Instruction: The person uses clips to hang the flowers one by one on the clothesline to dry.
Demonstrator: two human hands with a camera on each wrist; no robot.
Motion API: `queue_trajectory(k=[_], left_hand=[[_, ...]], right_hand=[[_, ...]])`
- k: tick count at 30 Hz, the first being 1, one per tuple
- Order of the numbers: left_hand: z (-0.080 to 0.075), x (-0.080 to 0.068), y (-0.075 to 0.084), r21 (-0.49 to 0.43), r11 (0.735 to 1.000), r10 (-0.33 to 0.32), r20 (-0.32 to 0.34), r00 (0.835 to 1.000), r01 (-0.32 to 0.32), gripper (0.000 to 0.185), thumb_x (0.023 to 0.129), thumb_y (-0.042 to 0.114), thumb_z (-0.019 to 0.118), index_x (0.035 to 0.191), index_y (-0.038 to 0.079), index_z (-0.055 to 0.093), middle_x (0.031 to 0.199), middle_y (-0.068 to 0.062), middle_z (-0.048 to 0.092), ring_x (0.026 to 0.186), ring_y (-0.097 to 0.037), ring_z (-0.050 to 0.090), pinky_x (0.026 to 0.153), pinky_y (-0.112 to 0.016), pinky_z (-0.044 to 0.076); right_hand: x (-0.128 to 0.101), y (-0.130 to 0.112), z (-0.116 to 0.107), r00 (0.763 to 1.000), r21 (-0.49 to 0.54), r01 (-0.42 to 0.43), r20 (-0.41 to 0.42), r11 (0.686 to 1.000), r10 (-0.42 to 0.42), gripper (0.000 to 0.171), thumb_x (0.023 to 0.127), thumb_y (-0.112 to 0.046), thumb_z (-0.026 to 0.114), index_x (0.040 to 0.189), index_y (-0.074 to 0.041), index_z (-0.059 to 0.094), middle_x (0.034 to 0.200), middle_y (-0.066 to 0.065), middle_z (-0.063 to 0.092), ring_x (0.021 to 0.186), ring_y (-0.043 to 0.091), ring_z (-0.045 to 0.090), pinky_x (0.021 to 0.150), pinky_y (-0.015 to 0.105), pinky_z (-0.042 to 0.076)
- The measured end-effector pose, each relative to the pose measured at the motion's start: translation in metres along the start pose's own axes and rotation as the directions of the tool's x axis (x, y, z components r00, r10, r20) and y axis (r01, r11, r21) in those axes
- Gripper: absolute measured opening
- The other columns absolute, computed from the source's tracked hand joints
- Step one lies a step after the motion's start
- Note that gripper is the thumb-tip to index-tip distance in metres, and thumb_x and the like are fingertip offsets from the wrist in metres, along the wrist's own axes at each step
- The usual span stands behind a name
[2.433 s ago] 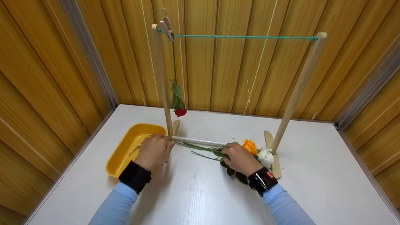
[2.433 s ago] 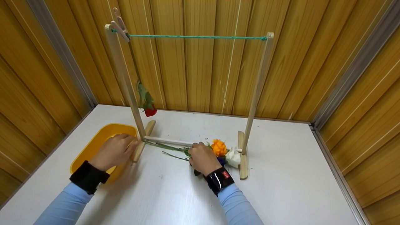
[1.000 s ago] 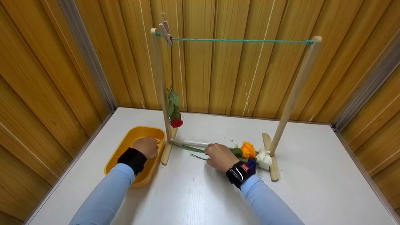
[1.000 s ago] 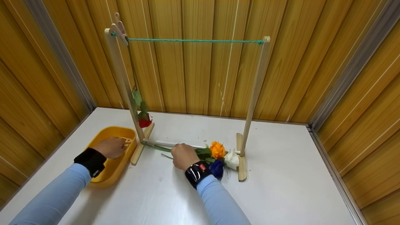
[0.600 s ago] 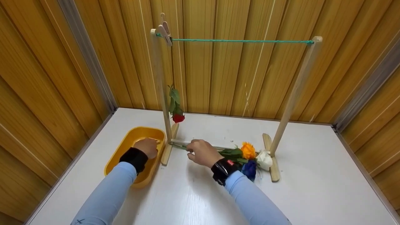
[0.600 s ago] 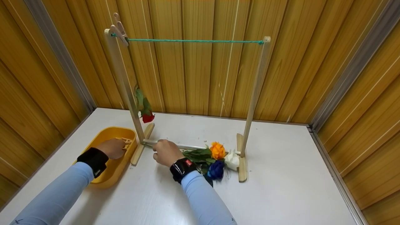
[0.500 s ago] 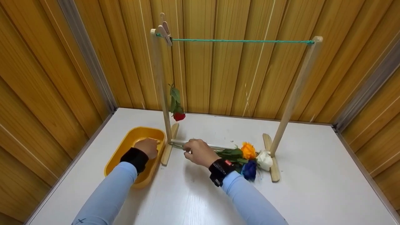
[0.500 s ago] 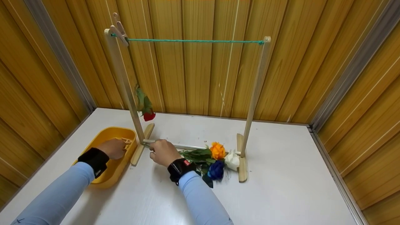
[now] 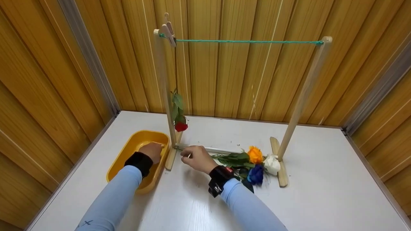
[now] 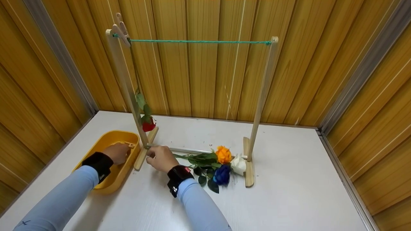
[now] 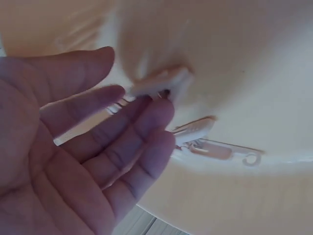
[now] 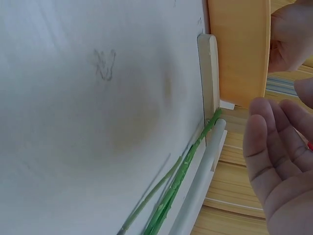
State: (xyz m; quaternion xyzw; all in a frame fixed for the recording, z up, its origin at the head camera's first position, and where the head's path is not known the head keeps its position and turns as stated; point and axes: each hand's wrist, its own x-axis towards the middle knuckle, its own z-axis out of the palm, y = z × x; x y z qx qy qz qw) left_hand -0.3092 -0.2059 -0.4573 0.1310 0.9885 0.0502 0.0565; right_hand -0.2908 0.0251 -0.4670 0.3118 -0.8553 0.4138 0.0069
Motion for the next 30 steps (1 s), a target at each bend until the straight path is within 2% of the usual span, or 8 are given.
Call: queue_trajectory(k=[5, 8, 14, 19, 21, 24, 29, 30], left_hand=[[0.009, 0.004, -0.004, 0.026, 1.000, 0.007, 0.004, 1.000, -0.007, 0.011, 0.095, -0.007, 0.061, 0.101, -0.005, 0.070, 0.094, -0.018, 0.071, 0.079, -0.029, 0.062, 0.086, -0.049, 0.058], [0.010, 0.003, -0.003, 0.020, 1.000, 0.016, 0.006, 1.000, -0.016, 0.010, 0.095, -0.008, 0.061, 0.100, -0.006, 0.070, 0.094, -0.020, 0.070, 0.079, -0.030, 0.062, 0.086, -0.050, 0.057], [0.008, -0.003, -0.002, -0.037, 0.999, 0.011, 0.014, 1.000, -0.011, 0.007, 0.094, -0.007, 0.064, 0.093, -0.002, 0.069, 0.083, -0.013, 0.066, 0.072, -0.026, 0.057, 0.076, -0.043, 0.055], [0.000, -0.006, -0.006, -0.146, 0.989, -0.013, 0.030, 0.999, 0.018, 0.012, 0.089, -0.006, 0.067, 0.098, 0.002, 0.070, 0.070, -0.006, 0.052, 0.065, -0.023, 0.048, 0.064, -0.036, 0.043], [-0.007, -0.006, -0.006, -0.198, 0.980, -0.017, 0.034, 0.999, 0.023, 0.013, 0.087, -0.005, 0.067, 0.097, 0.002, 0.070, 0.070, -0.005, 0.051, 0.065, -0.023, 0.048, 0.061, -0.034, 0.040], [-0.018, -0.007, -0.005, -0.282, 0.958, -0.035, 0.058, 0.998, 0.050, 0.013, 0.086, -0.001, 0.068, 0.100, 0.001, 0.069, 0.079, -0.007, 0.060, 0.066, -0.022, 0.054, 0.059, -0.032, 0.044], [-0.034, -0.013, -0.003, -0.445, 0.891, -0.069, 0.073, 0.995, 0.094, 0.037, 0.091, 0.000, 0.069, 0.128, 0.001, 0.062, 0.101, -0.014, 0.067, 0.073, -0.024, 0.062, 0.064, -0.032, 0.056], [-0.036, -0.014, -0.002, -0.456, 0.886, -0.065, 0.059, 0.996, 0.085, 0.042, 0.092, -0.001, 0.069, 0.133, 0.002, 0.060, 0.105, -0.015, 0.067, 0.076, -0.024, 0.063, 0.067, -0.033, 0.056]], right_hand=[[0.001, -0.002, 0.005, 1.000, 0.004, -0.014, -0.008, 1.000, 0.014, 0.016, 0.092, -0.007, 0.068, 0.103, -0.001, 0.078, 0.099, 0.012, 0.076, 0.086, 0.022, 0.069, 0.079, 0.030, 0.056], [0.001, -0.002, 0.006, 1.000, 0.008, -0.006, -0.015, 1.000, 0.007, 0.015, 0.092, -0.007, 0.069, 0.102, -0.001, 0.078, 0.097, 0.012, 0.076, 0.084, 0.022, 0.070, 0.077, 0.029, 0.055], [0.000, -0.001, 0.006, 0.999, 0.010, 0.013, -0.030, 1.000, -0.012, 0.015, 0.092, -0.007, 0.068, 0.101, 0.000, 0.078, 0.096, 0.012, 0.076, 0.084, 0.022, 0.069, 0.076, 0.029, 0.055], [-0.001, 0.001, 0.005, 1.000, 0.024, -0.003, -0.023, 1.000, 0.003, 0.015, 0.093, -0.007, 0.068, 0.103, 0.000, 0.078, 0.099, 0.012, 0.076, 0.087, 0.022, 0.069, 0.079, 0.029, 0.055], [-0.002, 0.001, 0.004, 1.000, 0.031, -0.012, -0.022, 0.999, 0.013, 0.015, 0.093, -0.007, 0.068, 0.103, -0.001, 0.078, 0.099, 0.012, 0.076, 0.088, 0.022, 0.069, 0.079, 0.031, 0.055], [-0.003, 0.001, 0.003, 0.999, 0.040, -0.023, -0.023, 0.999, 0.024, 0.015, 0.094, -0.007, 0.068, 0.103, -0.002, 0.078, 0.099, 0.011, 0.077, 0.088, 0.022, 0.069, 0.079, 0.031, 0.055], [-0.003, -0.001, 0.000, 1.000, 0.052, -0.026, -0.015, 0.998, 0.027, 0.015, 0.095, -0.007, 0.068, 0.104, -0.002, 0.078, 0.101, 0.011, 0.077, 0.090, 0.022, 0.069, 0.080, 0.030, 0.055], [-0.003, -0.001, 0.000, 0.999, 0.057, -0.030, -0.011, 0.998, 0.030, 0.015, 0.095, -0.007, 0.068, 0.105, -0.002, 0.078, 0.102, 0.011, 0.076, 0.090, 0.022, 0.069, 0.080, 0.031, 0.056]])
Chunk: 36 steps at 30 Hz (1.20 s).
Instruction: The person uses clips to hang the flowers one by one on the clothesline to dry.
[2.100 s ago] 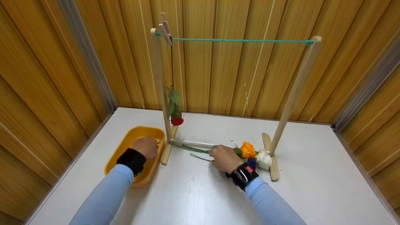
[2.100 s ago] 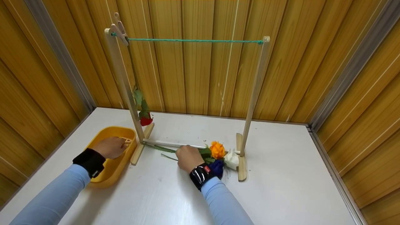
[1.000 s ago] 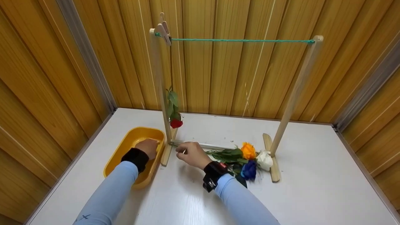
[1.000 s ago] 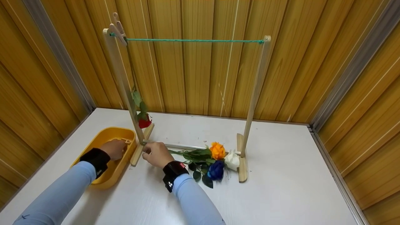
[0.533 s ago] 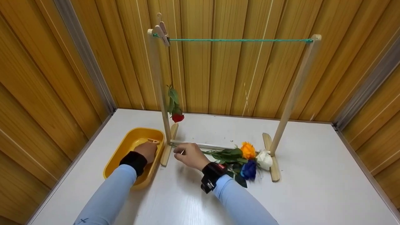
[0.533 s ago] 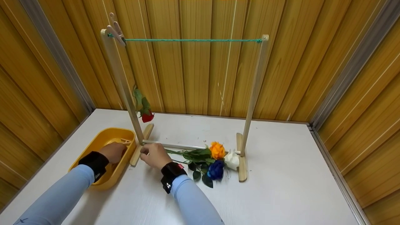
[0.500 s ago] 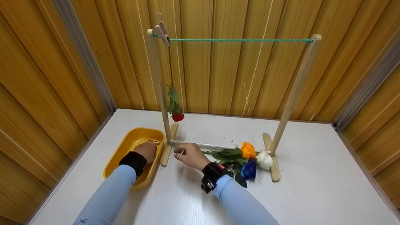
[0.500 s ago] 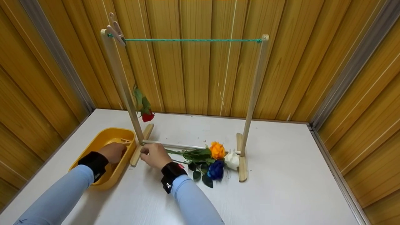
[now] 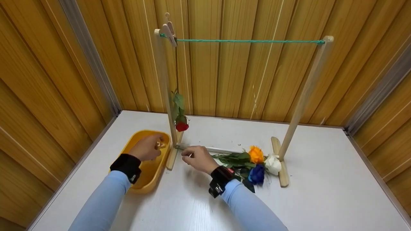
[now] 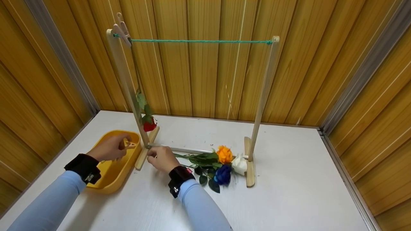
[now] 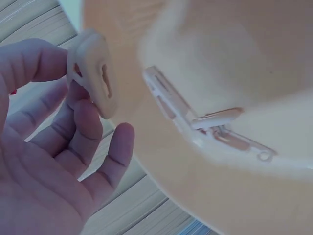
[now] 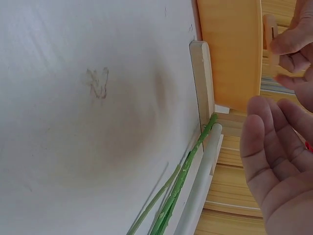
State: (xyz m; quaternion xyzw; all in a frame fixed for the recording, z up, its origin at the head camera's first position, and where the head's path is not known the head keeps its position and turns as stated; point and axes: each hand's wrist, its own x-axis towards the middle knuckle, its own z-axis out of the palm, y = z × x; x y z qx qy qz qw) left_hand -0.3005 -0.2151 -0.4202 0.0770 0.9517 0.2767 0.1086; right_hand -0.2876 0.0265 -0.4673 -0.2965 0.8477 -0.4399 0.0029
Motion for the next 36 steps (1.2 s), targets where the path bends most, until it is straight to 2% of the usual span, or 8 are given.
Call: queue_trajectory(k=[3, 9, 16, 20, 27, 29, 34, 36], left_hand=[[-0.003, -0.004, 0.004, 0.002, 1.000, 0.031, -0.039, 0.999, -0.031, 0.047, 0.092, -0.002, 0.069, 0.137, 0.003, 0.059, 0.110, -0.017, 0.067, 0.083, -0.026, 0.060, 0.073, -0.036, 0.057], [-0.003, -0.014, 0.018, 0.036, 0.989, 0.148, -0.131, 0.980, -0.144, 0.028, 0.094, 0.000, 0.067, 0.122, 0.001, 0.071, 0.101, -0.012, 0.069, 0.085, -0.027, 0.059, 0.082, -0.040, 0.057], [0.002, -0.028, 0.048, -0.028, 0.946, 0.306, -0.236, 0.922, -0.322, 0.018, 0.096, 0.002, 0.069, 0.113, 0.004, 0.072, 0.095, -0.009, 0.069, 0.080, -0.024, 0.059, 0.077, -0.036, 0.059], [0.007, -0.037, 0.065, -0.072, 0.922, 0.351, -0.260, 0.900, -0.380, 0.019, 0.096, 0.001, 0.070, 0.114, 0.006, 0.066, 0.096, -0.008, 0.069, 0.080, -0.022, 0.061, 0.077, -0.036, 0.062], [0.021, -0.046, 0.081, -0.124, 0.862, 0.425, -0.351, 0.834, -0.492, 0.012, 0.098, 0.001, 0.067, 0.105, 0.009, 0.062, 0.087, -0.005, 0.066, 0.074, -0.018, 0.058, 0.071, -0.030, 0.058], [0.026, -0.046, 0.084, -0.155, 0.845, 0.431, -0.369, 0.824, -0.511, 0.011, 0.099, 0.001, 0.066, 0.104, 0.009, 0.062, 0.088, -0.004, 0.069, 0.076, -0.019, 0.062, 0.073, -0.030, 0.058], [0.040, -0.047, 0.089, -0.202, 0.783, 0.475, -0.416, 0.775, -0.588, 0.004, 0.101, 0.003, 0.064, 0.104, 0.006, 0.063, 0.093, -0.007, 0.073, 0.084, -0.029, 0.071, 0.077, -0.038, 0.060], [0.045, -0.047, 0.091, -0.214, 0.767, 0.485, -0.425, 0.764, -0.605, 0.003, 0.101, 0.005, 0.064, 0.104, 0.005, 0.064, 0.094, -0.007, 0.073, 0.087, -0.031, 0.072, 0.080, -0.041, 0.060]], right_hand=[[0.000, -0.001, -0.002, 1.000, 0.012, -0.014, 0.007, 1.000, 0.014, 0.016, 0.096, -0.007, 0.067, 0.107, -0.002, 0.078, 0.104, 0.011, 0.076, 0.091, 0.021, 0.069, 0.081, 0.031, 0.055], [0.000, 0.001, -0.002, 0.999, 0.021, 0.020, -0.025, 1.000, -0.020, 0.016, 0.094, -0.005, 0.067, 0.105, 0.000, 0.078, 0.101, 0.012, 0.077, 0.087, 0.021, 0.070, 0.079, 0.029, 0.055], [-0.002, -0.001, -0.005, 0.993, 0.074, 0.101, -0.075, 0.992, -0.095, 0.016, 0.094, -0.005, 0.068, 0.106, 0.001, 0.076, 0.101, 0.014, 0.076, 0.089, 0.025, 0.071, 0.081, 0.028, 0.056], [-0.005, -0.005, -0.012, 0.997, 0.142, 0.071, -0.054, 0.987, -0.063, 0.022, 0.096, -0.010, 0.069, 0.115, 0.002, 0.073, 0.110, 0.016, 0.075, 0.096, 0.027, 0.072, 0.085, 0.030, 0.057], [-0.018, -0.005, -0.026, 0.999, 0.214, 0.033, -0.028, 0.976, -0.028, 0.035, 0.098, -0.016, 0.071, 0.128, 0.000, 0.068, 0.120, 0.017, 0.073, 0.105, 0.031, 0.071, 0.092, 0.040, 0.058], [-0.022, -0.003, -0.030, 0.999, 0.228, 0.031, -0.020, 0.973, -0.027, 0.033, 0.098, -0.015, 0.071, 0.128, 0.000, 0.069, 0.118, 0.016, 0.073, 0.103, 0.030, 0.071, 0.090, 0.039, 0.058], [-0.036, 0.000, -0.041, 1.000, 0.287, 0.017, -0.019, 0.958, -0.012, 0.028, 0.098, -0.011, 0.071, 0.124, -0.001, 0.071, 0.109, 0.015, 0.074, 0.093, 0.026, 0.071, 0.082, 0.027, 0.057], [-0.043, 0.001, -0.045, 0.999, 0.321, 0.019, -0.035, 0.947, -0.009, 0.026, 0.098, -0.011, 0.070, 0.122, 0.001, 0.071, 0.106, 0.016, 0.074, 0.087, 0.025, 0.070, 0.079, 0.025, 0.057]])
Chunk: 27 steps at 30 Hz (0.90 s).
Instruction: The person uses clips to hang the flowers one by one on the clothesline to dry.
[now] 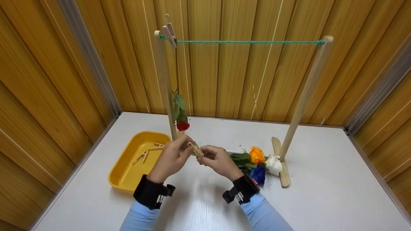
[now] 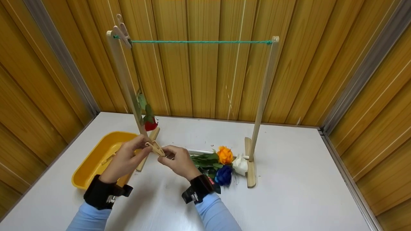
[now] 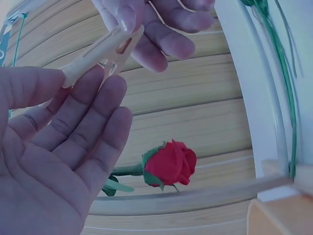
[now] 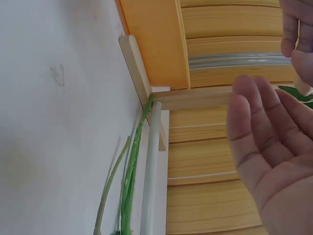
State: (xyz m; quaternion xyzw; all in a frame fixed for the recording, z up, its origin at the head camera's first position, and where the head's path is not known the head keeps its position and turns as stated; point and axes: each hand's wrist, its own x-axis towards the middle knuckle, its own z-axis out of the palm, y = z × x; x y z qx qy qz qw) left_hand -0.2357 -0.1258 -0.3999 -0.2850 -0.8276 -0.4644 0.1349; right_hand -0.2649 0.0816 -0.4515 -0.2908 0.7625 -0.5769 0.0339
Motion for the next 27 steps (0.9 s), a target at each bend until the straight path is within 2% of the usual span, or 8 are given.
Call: queue_trajectory(k=[4, 8, 12, 16, 21, 24, 27], left_hand=[[0.011, -0.002, 0.001, -0.010, 1.000, 0.007, -0.013, 1.000, -0.007, 0.006, 0.101, 0.010, 0.066, 0.103, 0.004, 0.066, 0.097, -0.006, 0.074, 0.090, -0.025, 0.073, 0.083, -0.041, 0.060], [0.021, -0.005, 0.001, 0.047, 0.999, 0.014, -0.036, 0.999, -0.013, 0.005, 0.100, 0.012, 0.069, 0.102, 0.007, 0.068, 0.098, -0.003, 0.076, 0.089, -0.017, 0.073, 0.081, -0.037, 0.060], [0.032, -0.009, 0.001, 0.110, 0.994, 0.035, -0.068, 0.997, -0.028, 0.008, 0.096, 0.010, 0.073, 0.101, 0.007, 0.068, 0.097, -0.003, 0.075, 0.088, -0.016, 0.070, 0.081, -0.039, 0.060], [0.043, -0.014, 0.003, 0.165, 0.986, 0.026, -0.081, 0.996, -0.013, 0.024, 0.089, 0.005, 0.080, 0.107, 0.006, 0.064, 0.104, -0.007, 0.067, 0.096, -0.021, 0.065, 0.087, -0.041, 0.058], [0.053, -0.017, 0.007, 0.188, 0.982, -0.013, -0.015, 1.000, 0.016, 0.047, 0.085, 0.005, 0.084, 0.125, 0.007, 0.060, 0.117, -0.009, 0.060, 0.108, -0.027, 0.063, 0.095, -0.043, 0.056], [0.058, -0.016, 0.006, 0.181, 0.983, -0.022, 0.038, 0.999, 0.014, 0.049, 0.086, 0.004, 0.084, 0.129, 0.008, 0.060, 0.121, -0.008, 0.063, 0.111, -0.026, 0.064, 0.095, -0.044, 0.055], [0.062, -0.017, 0.004, 0.186, 0.983, -0.016, 0.080, 0.997, 0.001, 0.045, 0.085, 0.002, 0.083, 0.125, 0.010, 0.063, 0.119, -0.007, 0.066, 0.108, -0.023, 0.065, 0.093, -0.043, 0.056]], right_hand=[[-0.013, 0.000, -0.007, 0.999, 0.044, 0.019, -0.031, 0.999, -0.017, 0.024, 0.098, -0.009, 0.070, 0.119, 0.004, 0.071, 0.103, 0.020, 0.074, 0.079, 0.019, 0.068, 0.074, 0.023, 0.056], [-0.025, 0.001, -0.012, 0.997, 0.034, 0.038, -0.064, 0.999, -0.036, 0.026, 0.099, -0.009, 0.069, 0.121, 0.003, 0.071, 0.104, 0.020, 0.073, 0.077, 0.011, 0.066, 0.072, 0.023, 0.056], [-0.038, 0.003, -0.017, 0.988, -0.059, 0.093, -0.118, 0.994, -0.100, 0.025, 0.098, -0.010, 0.071, 0.120, 0.001, 0.073, 0.100, 0.017, 0.075, 0.074, 0.011, 0.065, 0.069, 0.023, 0.057], [-0.051, 0.005, -0.022, 0.971, -0.202, 0.139, -0.167, 0.969, -0.174, 0.021, 0.096, -0.009, 0.073, 0.116, -0.003, 0.075, 0.098, 0.010, 0.075, 0.072, 0.010, 0.066, 0.065, 0.024, 0.056], [-0.064, 0.007, -0.027, 0.965, -0.317, 0.144, -0.165, 0.937, -0.204, 0.019, 0.095, -0.008, 0.074, 0.114, -0.006, 0.076, 0.094, 0.002, 0.068, 0.070, 0.004, 0.060, 0.061, 0.023, 0.054], [-0.068, 0.008, -0.029, 0.966, -0.344, 0.141, -0.159, 0.928, -0.206, 0.019, 0.095, -0.008, 0.074, 0.114, -0.007, 0.076, 0.092, -0.001, 0.066, 0.071, 0.002, 0.059, 0.062, 0.023, 0.054], [-0.071, 0.009, -0.031, 0.966, -0.346, 0.139, -0.160, 0.928, -0.204, 0.017, 0.096, -0.009, 0.074, 0.113, -0.007, 0.076, 0.093, -0.001, 0.066, 0.073, 0.003, 0.060, 0.064, 0.023, 0.055]])
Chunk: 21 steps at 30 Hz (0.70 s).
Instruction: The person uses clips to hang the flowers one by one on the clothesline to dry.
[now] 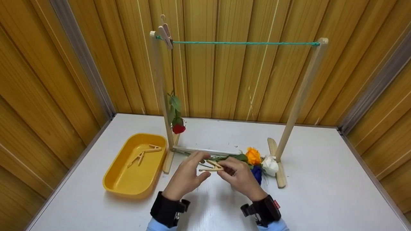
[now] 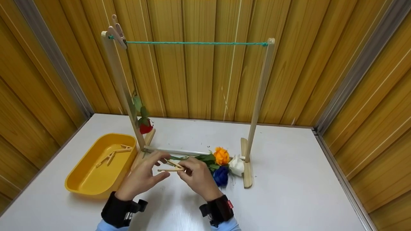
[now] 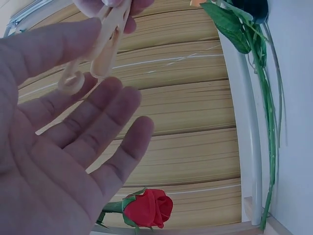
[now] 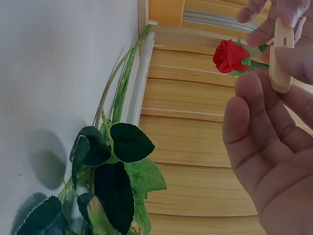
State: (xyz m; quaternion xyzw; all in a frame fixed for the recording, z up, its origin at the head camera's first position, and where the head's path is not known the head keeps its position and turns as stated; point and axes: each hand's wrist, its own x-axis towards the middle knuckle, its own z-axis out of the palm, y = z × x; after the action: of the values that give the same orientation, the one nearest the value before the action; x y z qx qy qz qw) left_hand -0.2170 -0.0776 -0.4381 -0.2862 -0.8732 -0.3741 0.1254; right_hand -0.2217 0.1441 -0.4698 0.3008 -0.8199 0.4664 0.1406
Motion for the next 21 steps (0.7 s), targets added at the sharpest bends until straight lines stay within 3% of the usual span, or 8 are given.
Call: queue_trajectory(k=[7, 11, 21], left_hand=[[0.0040, -0.0009, -0.0022, 0.011, 1.000, 0.017, 0.003, 1.000, -0.017, 0.038, 0.084, 0.002, 0.084, 0.117, 0.010, 0.067, 0.115, -0.002, 0.068, 0.103, -0.020, 0.066, 0.088, -0.040, 0.056], [0.0057, -0.0018, -0.0011, 0.013, 0.999, 0.031, -0.024, 0.999, -0.031, 0.037, 0.083, 0.003, 0.085, 0.117, 0.010, 0.070, 0.116, -0.002, 0.068, 0.105, -0.020, 0.067, 0.087, -0.040, 0.057], [0.0061, -0.0049, 0.0066, 0.031, 0.999, 0.018, -0.100, 0.995, -0.015, 0.032, 0.078, 0.004, 0.089, 0.105, 0.012, 0.075, 0.099, 0.000, 0.069, 0.093, -0.018, 0.067, 0.081, -0.036, 0.056]], right_hand=[[-0.0019, -0.0015, -0.0033, 1.000, 0.009, 0.021, -0.004, 1.000, -0.021, 0.017, 0.096, -0.009, 0.073, 0.113, -0.005, 0.076, 0.093, 0.004, 0.067, 0.074, 0.008, 0.062, 0.066, 0.023, 0.056], [-0.0016, -0.0032, -0.0050, 1.000, 0.009, 0.028, 0.000, 1.000, -0.028, 0.019, 0.096, -0.008, 0.073, 0.114, -0.005, 0.076, 0.095, 0.004, 0.068, 0.075, 0.007, 0.063, 0.066, 0.023, 0.056], [-0.0014, -0.0023, -0.0060, 0.998, 0.031, 0.064, 0.005, 0.997, -0.064, 0.023, 0.094, -0.010, 0.076, 0.116, -0.005, 0.075, 0.097, 0.003, 0.069, 0.076, 0.007, 0.064, 0.067, 0.024, 0.057]])
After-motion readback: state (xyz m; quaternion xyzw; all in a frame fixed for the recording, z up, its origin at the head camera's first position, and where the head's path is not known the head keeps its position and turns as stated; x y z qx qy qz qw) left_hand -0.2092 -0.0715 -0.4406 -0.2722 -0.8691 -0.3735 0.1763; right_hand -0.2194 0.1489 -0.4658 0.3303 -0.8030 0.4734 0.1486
